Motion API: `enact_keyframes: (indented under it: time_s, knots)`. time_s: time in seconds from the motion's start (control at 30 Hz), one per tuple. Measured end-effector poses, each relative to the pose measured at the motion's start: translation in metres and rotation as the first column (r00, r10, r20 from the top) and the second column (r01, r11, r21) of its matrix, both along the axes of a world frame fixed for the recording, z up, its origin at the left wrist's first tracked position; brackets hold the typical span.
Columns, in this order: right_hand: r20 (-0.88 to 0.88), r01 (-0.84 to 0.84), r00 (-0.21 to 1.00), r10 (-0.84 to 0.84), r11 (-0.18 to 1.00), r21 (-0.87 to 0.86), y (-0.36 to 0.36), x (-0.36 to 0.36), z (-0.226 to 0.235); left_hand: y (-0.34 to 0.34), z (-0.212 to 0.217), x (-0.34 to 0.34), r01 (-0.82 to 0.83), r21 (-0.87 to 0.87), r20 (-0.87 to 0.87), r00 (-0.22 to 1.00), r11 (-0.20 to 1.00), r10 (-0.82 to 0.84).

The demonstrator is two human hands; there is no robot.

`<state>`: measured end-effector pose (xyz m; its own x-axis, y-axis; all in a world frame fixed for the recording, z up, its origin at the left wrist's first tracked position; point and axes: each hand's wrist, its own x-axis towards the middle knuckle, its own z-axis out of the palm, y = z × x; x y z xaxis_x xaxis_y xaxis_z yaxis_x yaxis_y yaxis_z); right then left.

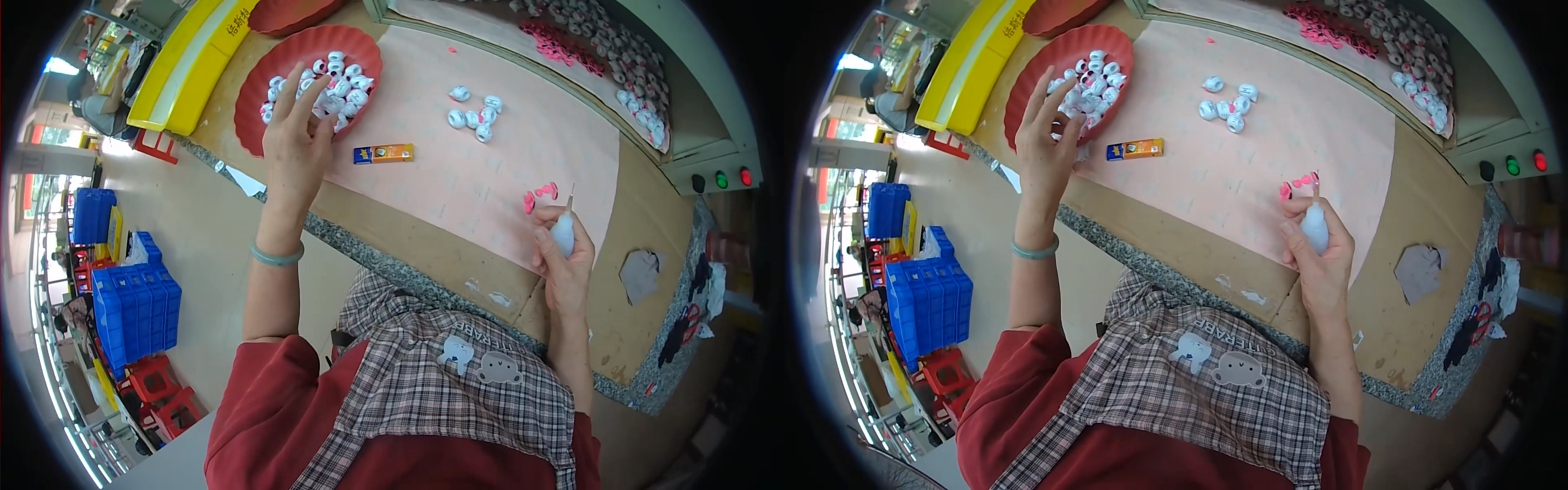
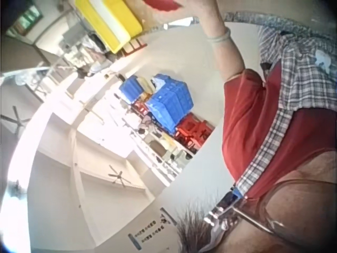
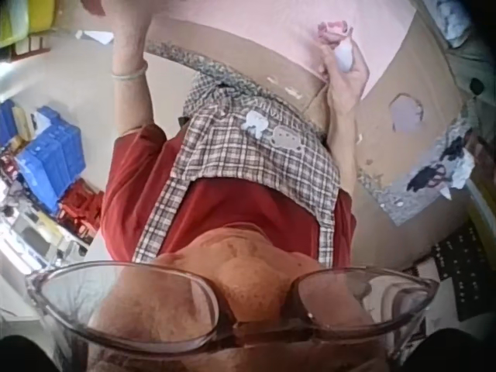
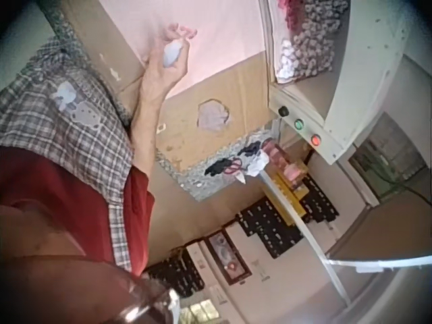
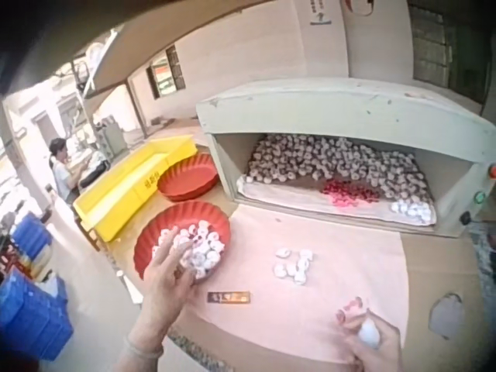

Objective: Applying glue to small white plastic heads and attaching pink bows to them at a factory workbench.

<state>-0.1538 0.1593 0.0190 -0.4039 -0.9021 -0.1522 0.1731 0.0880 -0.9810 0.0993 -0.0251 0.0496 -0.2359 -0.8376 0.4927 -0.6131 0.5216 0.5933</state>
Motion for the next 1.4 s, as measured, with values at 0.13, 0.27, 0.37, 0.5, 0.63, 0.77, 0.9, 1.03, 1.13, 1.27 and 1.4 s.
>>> enact_keyframes:
  time_s: [0.13, 0.27, 0.37, 0.5, 0.63, 0.77, 0.9, 1.03, 1.13, 1.27, 1.4]
  knots:
    - [-0.012, -0.036, 0.999, 0.036, 0.999, -0.006, 0.003, -0.003, -0.003, 0.004, -0.018, -0.032, 0.182, -0.160, 0.151, 0.976, 0.970, -0.158]
    - [-0.008, -0.046, 0.999, 0.046, 0.999, -0.018, 0.004, -0.004, -0.006, 0.009, -0.028, -0.076, 0.350, -0.155, 0.210, 0.925, 0.924, -0.316]
    - [-0.008, -0.049, 0.999, 0.049, 0.999, -0.010, 0.003, -0.002, -0.001, -0.003, -0.043, -0.094, 0.341, -0.169, 0.201, 0.931, 0.925, -0.306]
    - [-0.009, -0.057, 0.998, 0.057, 0.998, 0.003, 0.004, -0.004, 0.000, -0.008, -0.044, -0.101, 0.360, -0.041, 0.256, 0.905, 0.932, -0.339]
    - [0.002, -0.057, 0.998, 0.057, 0.998, -0.033, 0.006, -0.007, 0.000, -0.004, -0.032, -0.090, 0.342, 0.095, 0.120, 0.928, 0.935, -0.352]
    - [0.115, -0.024, 0.993, 0.036, 0.994, -0.106, 0.006, -0.009, 0.004, 0.024, -0.022, -0.077, 0.778, 0.517, -0.797, 0.590, 0.357, -0.130]
    - [0.161, 0.003, 0.987, 0.017, 0.992, -0.123, 0.006, -0.008, 0.022, 0.055, -0.026, -0.079, 0.909, 0.402, -0.902, 0.372, 0.112, 0.218]
    - [0.003, 0.003, 1.000, -0.002, 0.978, -0.210, 0.009, -0.016, 0.017, 0.072, -0.033, -0.085, 0.960, 0.279, -0.918, 0.256, 0.034, 0.302]
    - [-0.094, 0.004, 0.995, -0.032, 0.960, -0.281, 0.012, -0.023, 0.015, 0.080, -0.039, -0.090, 0.963, 0.269, -0.918, 0.249, 0.022, 0.308]
    - [-0.154, 0.063, 0.980, -0.123, 0.937, -0.344, 0.014, -0.021, 0.021, 0.086, -0.040, -0.093, 0.960, 0.281, -0.909, 0.262, 0.011, 0.324]
    - [-0.254, 0.135, 0.936, -0.244, 0.914, -0.382, 0.014, -0.013, 0.026, 0.088, -0.040, -0.095, 0.950, 0.311, -0.909, 0.291, 0.020, 0.300]
